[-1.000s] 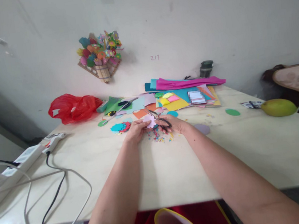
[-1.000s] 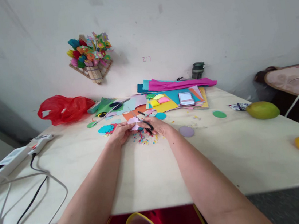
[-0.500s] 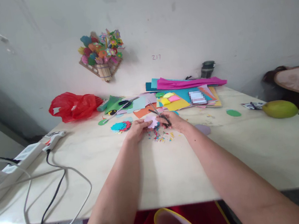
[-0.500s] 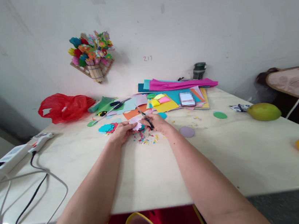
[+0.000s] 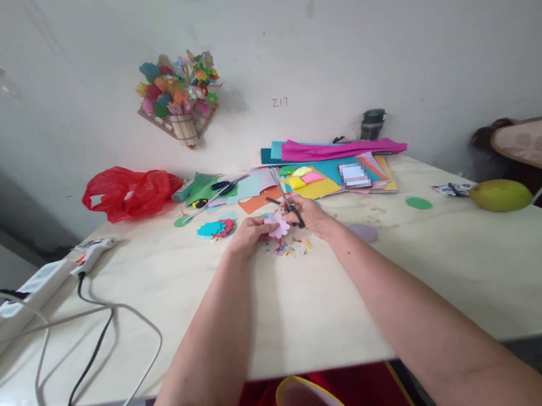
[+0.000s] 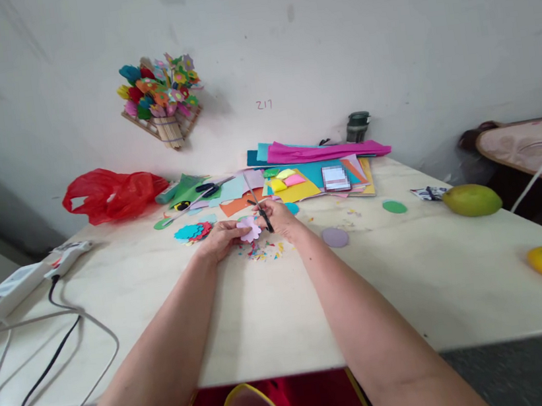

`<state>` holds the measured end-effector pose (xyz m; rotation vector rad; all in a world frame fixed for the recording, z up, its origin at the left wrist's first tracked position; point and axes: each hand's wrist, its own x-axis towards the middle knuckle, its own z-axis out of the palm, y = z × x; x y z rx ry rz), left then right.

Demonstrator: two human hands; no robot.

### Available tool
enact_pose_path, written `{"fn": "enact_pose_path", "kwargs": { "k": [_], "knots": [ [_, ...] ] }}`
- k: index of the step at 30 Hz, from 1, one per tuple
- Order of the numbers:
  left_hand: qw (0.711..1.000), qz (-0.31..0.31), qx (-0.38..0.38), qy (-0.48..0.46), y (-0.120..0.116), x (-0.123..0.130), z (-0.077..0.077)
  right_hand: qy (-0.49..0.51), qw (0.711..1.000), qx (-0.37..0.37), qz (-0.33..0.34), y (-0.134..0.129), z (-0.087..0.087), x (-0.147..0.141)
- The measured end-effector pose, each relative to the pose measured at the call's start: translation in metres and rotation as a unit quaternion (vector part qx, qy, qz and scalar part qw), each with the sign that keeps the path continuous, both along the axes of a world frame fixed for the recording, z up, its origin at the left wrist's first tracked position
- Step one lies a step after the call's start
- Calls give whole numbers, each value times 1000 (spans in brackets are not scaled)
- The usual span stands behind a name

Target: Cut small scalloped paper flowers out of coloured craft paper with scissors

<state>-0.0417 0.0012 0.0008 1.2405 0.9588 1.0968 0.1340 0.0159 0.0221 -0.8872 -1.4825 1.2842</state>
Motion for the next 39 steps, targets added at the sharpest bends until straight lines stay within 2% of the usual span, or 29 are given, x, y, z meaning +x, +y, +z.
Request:
{"fn": "enact_pose_path", "kwargs": {
  "k": [5, 11, 17, 21, 30, 39],
  "knots": [
    [1000, 17, -4, -10, -1, 1, 2, 4, 1000, -7, -1, -1, 1, -1],
    [997, 44, 2, -69, -4, 3, 5, 19, 999, -26, -1, -8, 7, -6],
    [989, 76, 13, -125, -5, 5, 6, -26, 998, -47, 13, -9, 6, -5],
    [989, 87, 28, -119, -2, 2, 4, -64, 996, -49, 43, -4, 1, 4],
    [984, 98, 34, -147, 3, -4, 1, -125, 976, -48, 173, 0, 0, 19],
    [980, 110, 28, -162, 3, -3, 1, -140, 972, -35, 184, 3, -2, 19]
  ]
}}
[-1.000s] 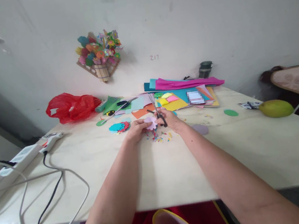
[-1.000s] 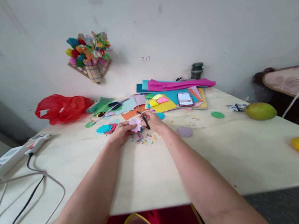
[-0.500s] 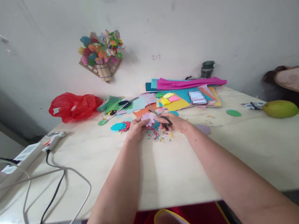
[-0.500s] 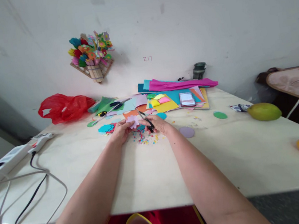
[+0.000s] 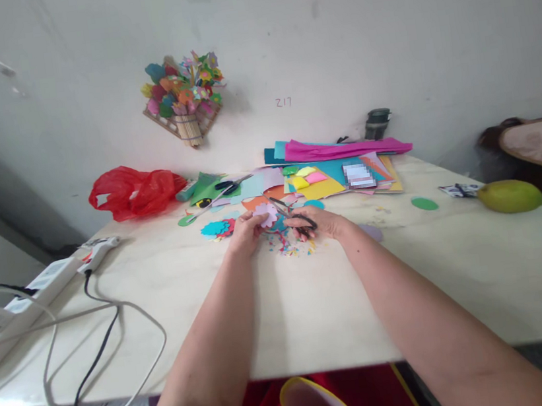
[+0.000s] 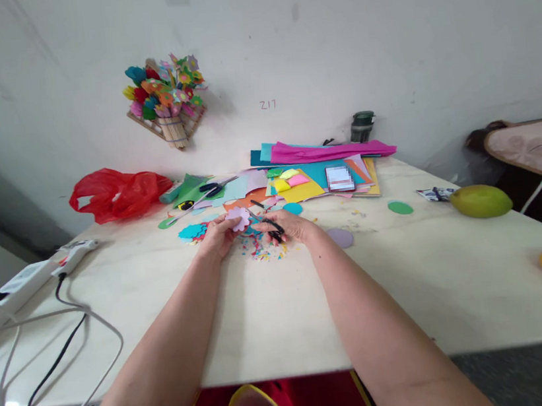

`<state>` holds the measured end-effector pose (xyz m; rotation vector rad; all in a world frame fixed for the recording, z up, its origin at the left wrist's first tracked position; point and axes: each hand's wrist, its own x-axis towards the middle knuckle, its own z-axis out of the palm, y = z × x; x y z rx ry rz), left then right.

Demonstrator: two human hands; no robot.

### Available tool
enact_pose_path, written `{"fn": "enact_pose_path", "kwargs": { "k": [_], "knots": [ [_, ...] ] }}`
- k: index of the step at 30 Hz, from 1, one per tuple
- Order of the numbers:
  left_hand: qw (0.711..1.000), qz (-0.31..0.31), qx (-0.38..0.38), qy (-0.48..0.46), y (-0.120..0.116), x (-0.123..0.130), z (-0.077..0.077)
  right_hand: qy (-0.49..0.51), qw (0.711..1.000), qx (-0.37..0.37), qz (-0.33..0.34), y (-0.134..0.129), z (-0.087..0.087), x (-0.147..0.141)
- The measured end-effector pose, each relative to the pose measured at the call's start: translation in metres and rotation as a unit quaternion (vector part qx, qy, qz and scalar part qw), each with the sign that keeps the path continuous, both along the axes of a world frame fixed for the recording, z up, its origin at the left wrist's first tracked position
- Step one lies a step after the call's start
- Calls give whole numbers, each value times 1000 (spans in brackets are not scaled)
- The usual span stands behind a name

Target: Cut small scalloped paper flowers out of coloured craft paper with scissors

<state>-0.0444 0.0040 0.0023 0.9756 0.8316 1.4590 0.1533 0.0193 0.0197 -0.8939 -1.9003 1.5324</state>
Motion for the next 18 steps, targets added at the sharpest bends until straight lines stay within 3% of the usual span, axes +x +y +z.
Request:
{"fn": "enact_pose_path", "kwargs": {
  "k": [18],
  "knots": [
    [1000, 5, -17, -2, 0, 2, 2, -21, 1000, 6, -22, -2, 2, -2]
  ]
}}
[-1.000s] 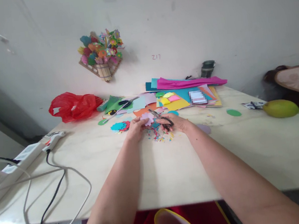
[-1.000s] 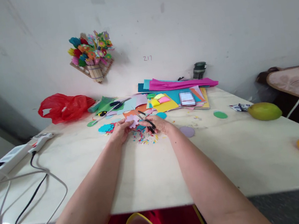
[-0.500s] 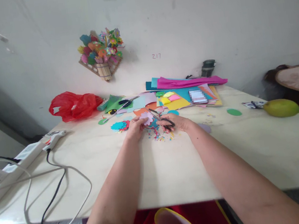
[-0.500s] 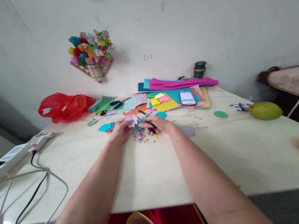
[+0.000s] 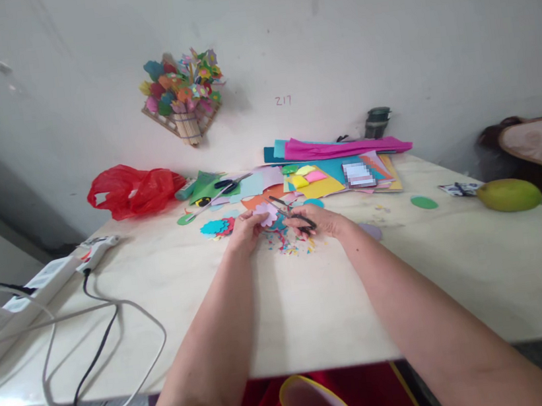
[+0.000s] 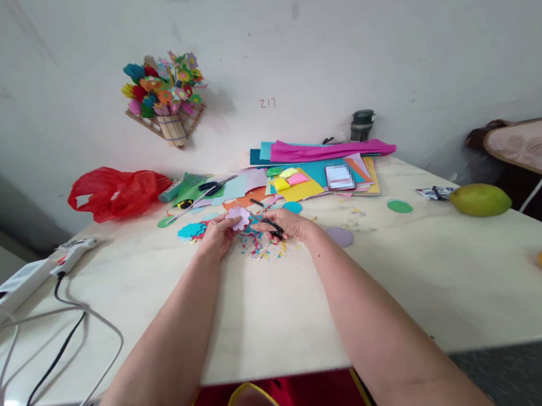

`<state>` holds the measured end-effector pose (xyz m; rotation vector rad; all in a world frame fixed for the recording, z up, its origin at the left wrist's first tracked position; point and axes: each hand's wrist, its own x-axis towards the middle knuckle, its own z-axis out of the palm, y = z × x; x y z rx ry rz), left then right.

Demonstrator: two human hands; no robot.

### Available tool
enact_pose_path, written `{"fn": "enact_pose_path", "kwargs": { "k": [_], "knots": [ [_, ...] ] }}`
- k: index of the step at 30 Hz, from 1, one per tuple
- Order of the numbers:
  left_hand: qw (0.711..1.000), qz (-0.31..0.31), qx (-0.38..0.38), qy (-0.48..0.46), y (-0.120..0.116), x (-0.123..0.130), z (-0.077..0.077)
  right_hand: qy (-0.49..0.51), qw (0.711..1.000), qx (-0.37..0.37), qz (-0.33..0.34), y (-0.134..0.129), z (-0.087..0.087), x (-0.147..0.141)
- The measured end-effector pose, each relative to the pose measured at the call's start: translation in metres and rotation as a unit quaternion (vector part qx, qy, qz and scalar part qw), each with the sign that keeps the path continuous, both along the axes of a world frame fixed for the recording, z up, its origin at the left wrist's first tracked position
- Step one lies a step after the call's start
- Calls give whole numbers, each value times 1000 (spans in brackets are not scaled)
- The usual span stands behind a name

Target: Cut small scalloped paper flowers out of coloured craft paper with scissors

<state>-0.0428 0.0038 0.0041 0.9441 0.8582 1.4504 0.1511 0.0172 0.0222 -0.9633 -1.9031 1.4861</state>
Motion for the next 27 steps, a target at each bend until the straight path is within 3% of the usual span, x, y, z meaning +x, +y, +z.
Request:
{"fn": "enact_pose_path", "kwargs": {
  "k": [27],
  "knots": [
    [1000, -7, 10, -16, 0, -2, 0, -5, 999, -28, -21, -5, 5, -3]
  ]
}}
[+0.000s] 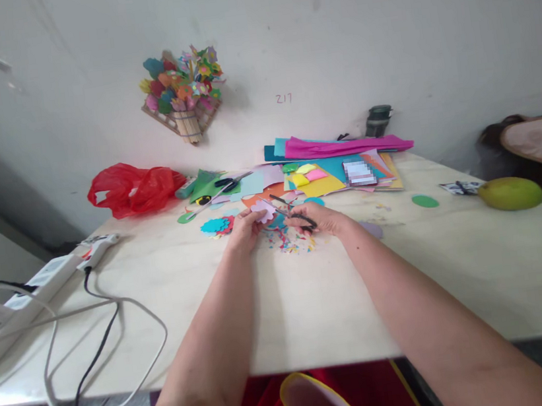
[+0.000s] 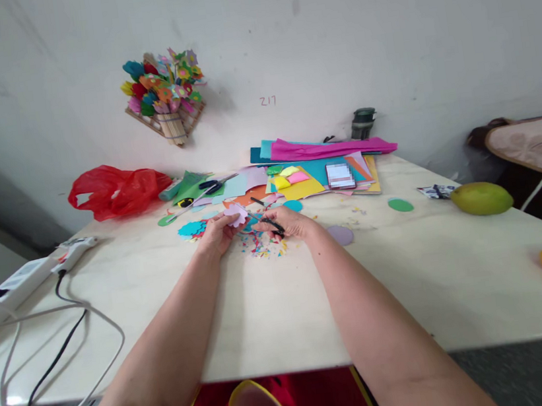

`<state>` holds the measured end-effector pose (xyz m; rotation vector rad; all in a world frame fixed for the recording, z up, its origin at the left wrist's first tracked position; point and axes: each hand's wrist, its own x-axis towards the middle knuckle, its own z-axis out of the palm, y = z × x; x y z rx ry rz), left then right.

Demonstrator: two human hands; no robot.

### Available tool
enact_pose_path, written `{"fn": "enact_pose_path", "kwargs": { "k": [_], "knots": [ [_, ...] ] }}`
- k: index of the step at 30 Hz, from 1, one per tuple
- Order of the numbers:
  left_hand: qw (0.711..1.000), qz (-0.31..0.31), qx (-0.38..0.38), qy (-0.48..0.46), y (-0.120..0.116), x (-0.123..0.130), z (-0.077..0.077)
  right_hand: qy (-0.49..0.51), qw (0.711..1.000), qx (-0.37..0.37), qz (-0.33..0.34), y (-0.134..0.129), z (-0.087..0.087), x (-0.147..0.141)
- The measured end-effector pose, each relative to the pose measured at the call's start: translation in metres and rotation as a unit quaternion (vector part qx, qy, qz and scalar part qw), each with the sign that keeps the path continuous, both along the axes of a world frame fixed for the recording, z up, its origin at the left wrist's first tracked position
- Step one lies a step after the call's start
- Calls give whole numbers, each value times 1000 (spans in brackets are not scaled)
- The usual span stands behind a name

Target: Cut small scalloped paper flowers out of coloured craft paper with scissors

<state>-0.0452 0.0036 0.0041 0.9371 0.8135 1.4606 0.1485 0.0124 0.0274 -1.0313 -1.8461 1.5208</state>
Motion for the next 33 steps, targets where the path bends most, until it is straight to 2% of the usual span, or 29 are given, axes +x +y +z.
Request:
{"fn": "enact_pose_path", "kwargs": {
  "k": [15, 22, 33],
  "knots": [
    [1000, -11, -15, -7, 1, 1, -1, 1, 1000, 15, 27, 2, -3, 1],
    [1000, -20, -13, -16, 3, 1, -3, -4, 1000, 13, 17, 3, -3, 1],
    [999, -29, -25, -2, -1, 3, 2, 18, 1000, 9, 19, 5, -9, 0]
  ]
}}
